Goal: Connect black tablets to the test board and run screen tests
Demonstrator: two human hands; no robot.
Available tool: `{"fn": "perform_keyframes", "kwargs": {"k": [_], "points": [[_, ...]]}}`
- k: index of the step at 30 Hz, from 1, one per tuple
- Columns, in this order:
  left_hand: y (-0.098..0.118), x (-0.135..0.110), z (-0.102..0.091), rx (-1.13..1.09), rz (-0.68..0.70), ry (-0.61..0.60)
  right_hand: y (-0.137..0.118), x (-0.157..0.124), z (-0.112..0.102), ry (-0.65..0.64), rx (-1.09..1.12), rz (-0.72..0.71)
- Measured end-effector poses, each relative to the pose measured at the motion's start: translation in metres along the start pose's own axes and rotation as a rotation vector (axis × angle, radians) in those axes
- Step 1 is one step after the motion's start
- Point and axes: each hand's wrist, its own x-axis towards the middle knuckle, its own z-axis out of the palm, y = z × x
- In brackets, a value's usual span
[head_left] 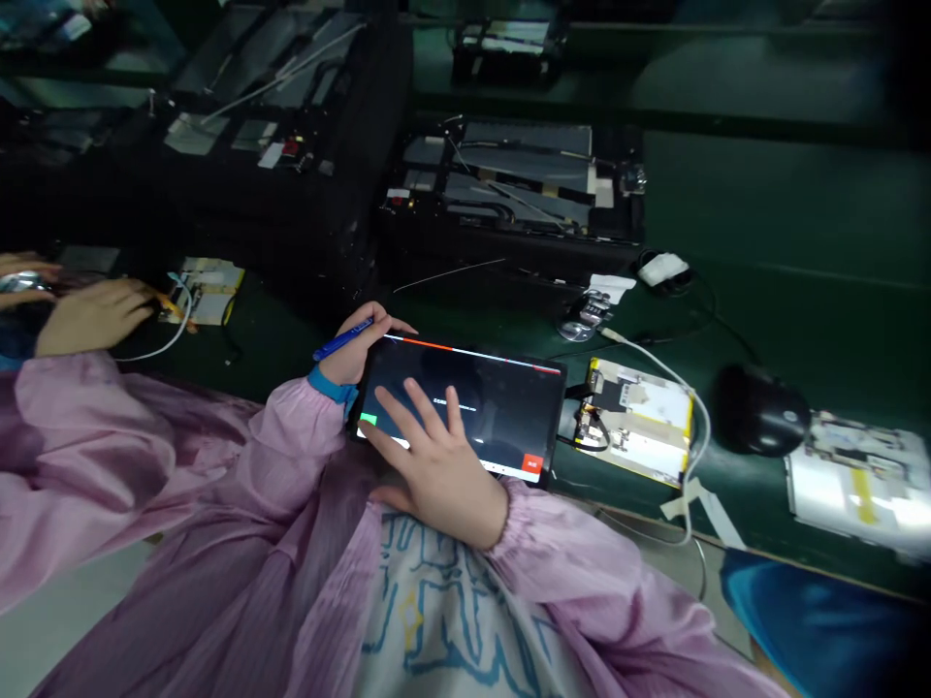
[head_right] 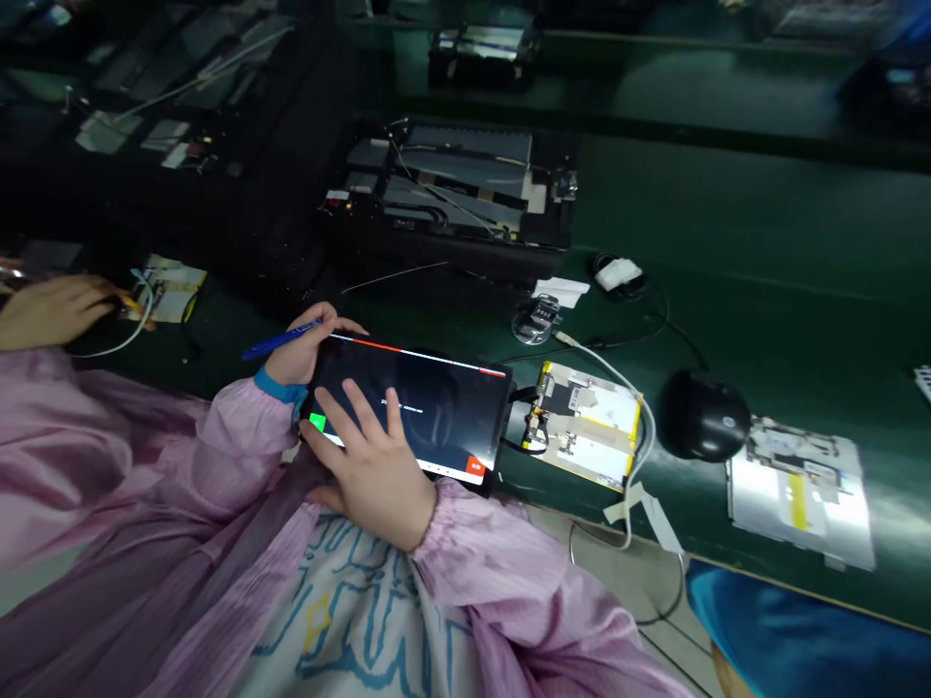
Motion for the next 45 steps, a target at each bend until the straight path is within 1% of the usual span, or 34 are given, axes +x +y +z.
{"fn": "perform_keyframes", "kwargs": {"k": [2, 4, 7, 9, 11, 16, 22, 28, 31, 33, 36, 39, 42, 44, 45], "points": [[0.0, 0.0, -0.001, -0.015, 0.01, -0.007, 0.011, -0.009, -0.017, 0.066, -0.013, 0.065], [0.0, 0.0, -0.002, -0.023, 0.008, -0.02, 0.028, -0.02, -0.035, 0.134, -0.042, 0.193], [0.0, 0.0, -0.003, -0.019, -0.001, -0.023, 0.055, -0.039, -0.048, 0.22, -0.057, 0.365], [0.0, 0.0, -0.002, -0.023, 0.002, -0.013, 0.069, -0.05, -0.047, 0.265, -0.032, 0.413], [-0.001, 0.0, -0.002, -0.039, -0.002, -0.006, 0.075, -0.059, -0.042, 0.296, 0.013, 0.431], [-0.001, 0.001, 0.001, -0.041, -0.014, 0.015, 0.069, -0.068, -0.024, 0.392, 0.1, 0.511], [-0.001, 0.002, 0.001, -0.021, -0.011, 0.027, 0.062, -0.07, -0.016, 0.371, 0.121, 0.52], [-0.002, 0.003, -0.002, -0.02, -0.027, 0.004, 0.06, -0.064, -0.007, 0.388, 0.065, 0.516], [-0.001, 0.004, -0.002, -0.024, -0.025, -0.001, 0.058, -0.062, -0.008, 0.388, 0.044, 0.524], [-0.001, 0.004, -0.002, -0.024, -0.021, 0.008, 0.059, -0.063, -0.013, 0.409, 0.067, 0.538], [0.002, 0.004, 0.0, -0.019, -0.039, 0.029, 0.07, -0.068, -0.026, 0.499, 0.154, 0.551], [0.006, 0.003, 0.002, -0.016, -0.053, 0.044, 0.095, -0.077, -0.036, 0.615, 0.251, 0.546], [0.01, 0.003, 0.003, -0.04, -0.057, 0.054, 0.122, -0.082, -0.037, 0.756, 0.379, 0.553], [0.013, 0.003, 0.003, -0.066, -0.072, 0.048, 0.134, -0.083, -0.034, 0.841, 0.477, 0.55], [0.015, 0.003, 0.003, -0.08, -0.085, 0.037, 0.138, -0.083, -0.032, 0.863, 0.514, 0.549]]}}
